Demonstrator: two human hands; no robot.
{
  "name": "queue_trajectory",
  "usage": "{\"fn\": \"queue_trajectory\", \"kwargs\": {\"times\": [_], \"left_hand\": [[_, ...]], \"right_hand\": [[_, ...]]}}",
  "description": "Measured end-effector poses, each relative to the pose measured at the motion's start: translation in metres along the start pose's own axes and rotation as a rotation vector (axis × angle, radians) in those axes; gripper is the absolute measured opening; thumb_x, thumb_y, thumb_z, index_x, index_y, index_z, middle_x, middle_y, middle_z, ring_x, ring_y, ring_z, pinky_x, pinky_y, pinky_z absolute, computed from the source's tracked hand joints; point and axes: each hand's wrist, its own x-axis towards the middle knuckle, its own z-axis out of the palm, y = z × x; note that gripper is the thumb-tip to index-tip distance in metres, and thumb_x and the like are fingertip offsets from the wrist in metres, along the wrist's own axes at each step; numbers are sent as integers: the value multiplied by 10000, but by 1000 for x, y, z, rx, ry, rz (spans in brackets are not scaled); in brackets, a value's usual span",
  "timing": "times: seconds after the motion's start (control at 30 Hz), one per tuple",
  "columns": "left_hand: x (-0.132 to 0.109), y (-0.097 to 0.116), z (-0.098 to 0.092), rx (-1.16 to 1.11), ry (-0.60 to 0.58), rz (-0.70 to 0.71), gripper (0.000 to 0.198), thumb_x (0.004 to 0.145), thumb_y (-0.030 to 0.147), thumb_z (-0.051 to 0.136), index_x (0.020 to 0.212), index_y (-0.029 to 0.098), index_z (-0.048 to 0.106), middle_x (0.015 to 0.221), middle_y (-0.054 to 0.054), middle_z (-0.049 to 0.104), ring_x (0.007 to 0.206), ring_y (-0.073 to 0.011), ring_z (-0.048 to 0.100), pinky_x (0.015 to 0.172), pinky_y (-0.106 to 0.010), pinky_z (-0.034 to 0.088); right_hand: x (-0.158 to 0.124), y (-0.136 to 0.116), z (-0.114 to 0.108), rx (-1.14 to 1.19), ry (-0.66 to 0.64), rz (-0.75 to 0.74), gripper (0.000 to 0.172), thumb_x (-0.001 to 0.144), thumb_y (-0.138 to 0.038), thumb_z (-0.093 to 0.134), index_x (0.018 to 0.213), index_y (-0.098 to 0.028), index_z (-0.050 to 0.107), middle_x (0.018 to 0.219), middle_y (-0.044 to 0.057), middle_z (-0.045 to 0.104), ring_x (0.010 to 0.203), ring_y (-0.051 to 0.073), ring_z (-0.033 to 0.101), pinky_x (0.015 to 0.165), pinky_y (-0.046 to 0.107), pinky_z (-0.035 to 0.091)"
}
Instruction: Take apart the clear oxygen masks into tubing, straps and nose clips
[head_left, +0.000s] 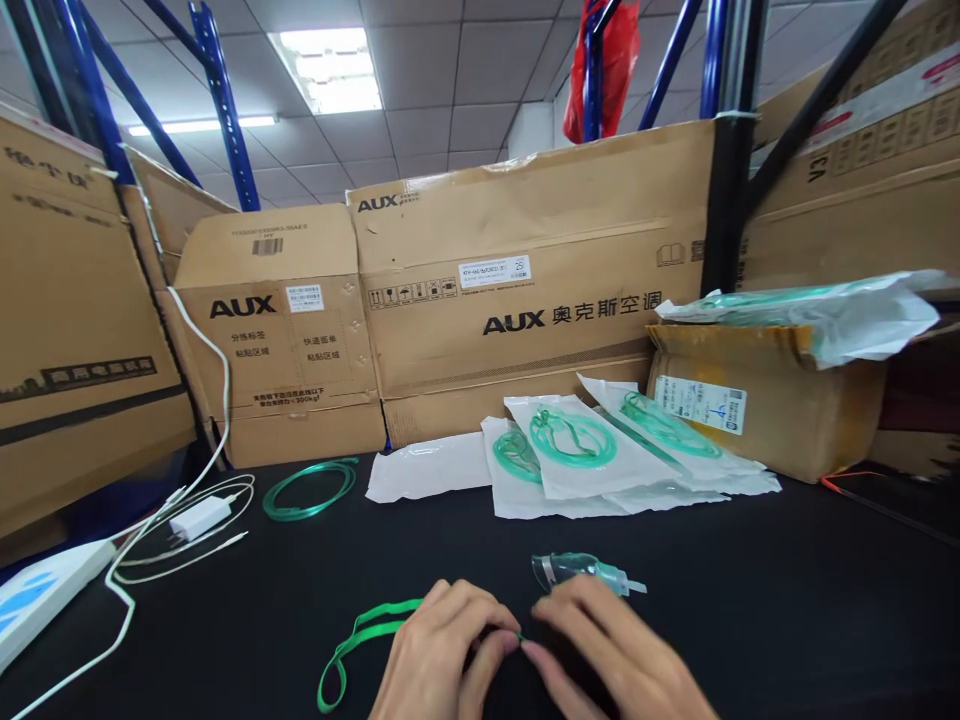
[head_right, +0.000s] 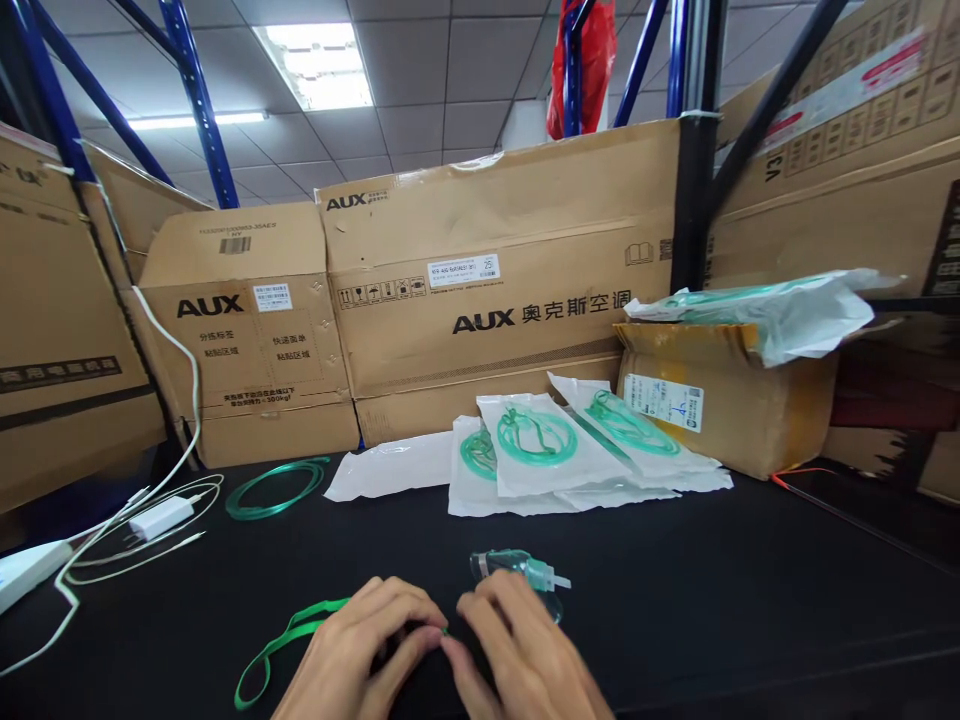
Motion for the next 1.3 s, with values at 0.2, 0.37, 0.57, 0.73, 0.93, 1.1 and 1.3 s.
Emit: {"fn": "queue_trajectory", "kwargs": {"times": [0.2,0.37,0.57,0.73,0.93,1.1,1.3], "left_hand": [[1,10,-2,-41,-1,-226,175,992,167,620,976,262,765,760,29,709,666,-169,637,677,-265,461],[2,9,-4,-178,18,-266,188,984,243,616,941,261,799,735,14,670,648,-161,575,642,-243,414],[0,9,-8,-306,63,-360,214,958,314,606,916,256,807,721,17,658,613,-147,527,610,-231,391],[0,15,-11,-334,100,-408,218,949,328,608,884,255,802,723,22,668,594,-134,501,588,-230,363],[0,15,-11,-323,108,-388,238,940,351,603,867,244,803,696,21,651,582,-132,500,584,-228,365],[0,15,-12,-320,99,-384,252,932,359,591,864,241,804,669,24,606,582,-135,489,585,-231,354],[0,14,-12,-340,91,-389,251,924,380,614,861,240,812,660,28,577,579,-134,466,591,-238,339]], "right_hand": [[-4,35,-31,-253,12,147,474,988,-468,599,1428,-296,631,1330,139,735,1155,415,731,855,575,654],[15,27,-19,171,-138,456,412,993,-485,570,1349,-298,661,1236,87,782,1037,329,767,879,482,639],[33,2,-11,697,-127,523,304,967,-464,625,1197,-265,633,1130,43,746,1069,242,720,856,316,594],[25,6,-9,774,-118,542,277,969,-455,647,1169,-267,608,1129,31,719,1065,219,699,898,311,569],[23,6,-5,704,-120,493,239,989,-429,630,1175,-279,608,1106,21,718,1065,228,685,818,307,569],[22,6,-3,704,-147,478,229,986,-420,632,1162,-274,606,1091,26,721,1069,239,696,850,333,571],[21,7,-2,703,-174,463,221,989,-411,648,1175,-299,611,1111,11,717,1072,232,699,894,339,564]]}}
